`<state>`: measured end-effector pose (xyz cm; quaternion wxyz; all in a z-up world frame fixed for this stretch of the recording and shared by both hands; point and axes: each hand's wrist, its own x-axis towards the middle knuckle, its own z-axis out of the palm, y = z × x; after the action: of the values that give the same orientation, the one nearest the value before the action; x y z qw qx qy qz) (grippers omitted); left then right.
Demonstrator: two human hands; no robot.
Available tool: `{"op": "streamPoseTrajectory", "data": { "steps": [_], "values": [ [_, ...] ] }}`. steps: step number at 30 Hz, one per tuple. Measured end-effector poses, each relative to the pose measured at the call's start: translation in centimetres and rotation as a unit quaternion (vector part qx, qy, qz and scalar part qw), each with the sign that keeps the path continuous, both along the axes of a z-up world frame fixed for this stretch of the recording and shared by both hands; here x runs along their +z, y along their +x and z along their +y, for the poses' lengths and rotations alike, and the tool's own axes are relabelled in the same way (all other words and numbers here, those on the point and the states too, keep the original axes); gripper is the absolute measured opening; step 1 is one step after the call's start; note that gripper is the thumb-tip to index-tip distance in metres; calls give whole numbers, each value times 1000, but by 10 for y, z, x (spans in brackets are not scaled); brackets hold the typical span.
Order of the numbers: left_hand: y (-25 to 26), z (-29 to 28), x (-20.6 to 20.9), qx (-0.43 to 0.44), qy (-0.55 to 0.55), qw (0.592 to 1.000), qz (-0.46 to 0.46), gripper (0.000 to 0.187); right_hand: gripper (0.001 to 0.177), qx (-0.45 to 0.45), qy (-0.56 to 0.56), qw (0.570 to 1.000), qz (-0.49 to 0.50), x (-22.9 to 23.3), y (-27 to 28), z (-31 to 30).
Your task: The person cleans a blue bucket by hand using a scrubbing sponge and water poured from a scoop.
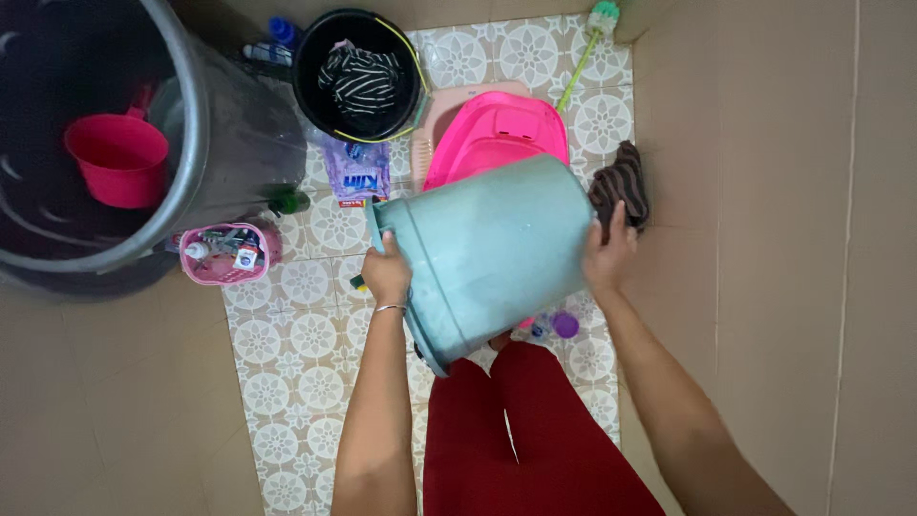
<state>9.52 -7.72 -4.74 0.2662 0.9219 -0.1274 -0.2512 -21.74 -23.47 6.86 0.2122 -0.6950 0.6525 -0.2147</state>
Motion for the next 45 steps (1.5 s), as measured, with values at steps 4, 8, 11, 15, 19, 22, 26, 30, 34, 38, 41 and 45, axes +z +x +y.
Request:
{"op": "streamPoseTrajectory", "data": {
  "steps": [4, 8, 11, 15, 19, 22, 26, 30, 34, 38, 41, 45],
  "values": [
    [-3, 5, -2, -13, 33, 999, -20, 67, 26, 202, -10, 979, 2, -11, 89, 41],
    [-7, 22, -2, -5, 47, 999, 8, 67, 54, 350, 45, 936, 12, -29, 182, 79],
    [-11, 26, 0, -5, 36, 999, -7, 66, 15, 350, 36, 925, 141, -49, 146, 18],
    [-25, 19, 10, 2, -57, 997, -52, 63, 35, 145, 31, 976, 159, -23, 17, -67],
    [-25, 12, 14, 24, -3, 1000, 20, 62, 40, 88, 87, 987, 101, -23, 20, -36],
    [-30, 15, 14, 10, -49, 998, -44, 61, 31, 257, 28, 964, 55, -28, 98, 36],
    [-30, 25, 11, 31, -28, 999, -4, 58, 50, 378, 36, 925, -4, -33, 150, 72],
    [-42, 31, 5, 12, 3, 1000, -15, 61, 23, 345, -75, 923, 150, -67, 85, -44],
    [-58, 27, 17, 33, 13, 999, 10, 57, 30, 257, 43, 949, 181, -70, 40, -98],
    [-61, 26, 35, 52, -3, 998, 25, 55, 29, 304, 66, 949, 43, -92, 131, -34],
    [-56, 29, 37, 51, -1, 999, 10, 56, 46, 353, 32, 934, 30, -89, 197, 29],
    [-55, 26, 36, 67, -21, 997, 30, 56, 30, 338, 68, 939, -18, -90, 154, -16]
  ]
}}
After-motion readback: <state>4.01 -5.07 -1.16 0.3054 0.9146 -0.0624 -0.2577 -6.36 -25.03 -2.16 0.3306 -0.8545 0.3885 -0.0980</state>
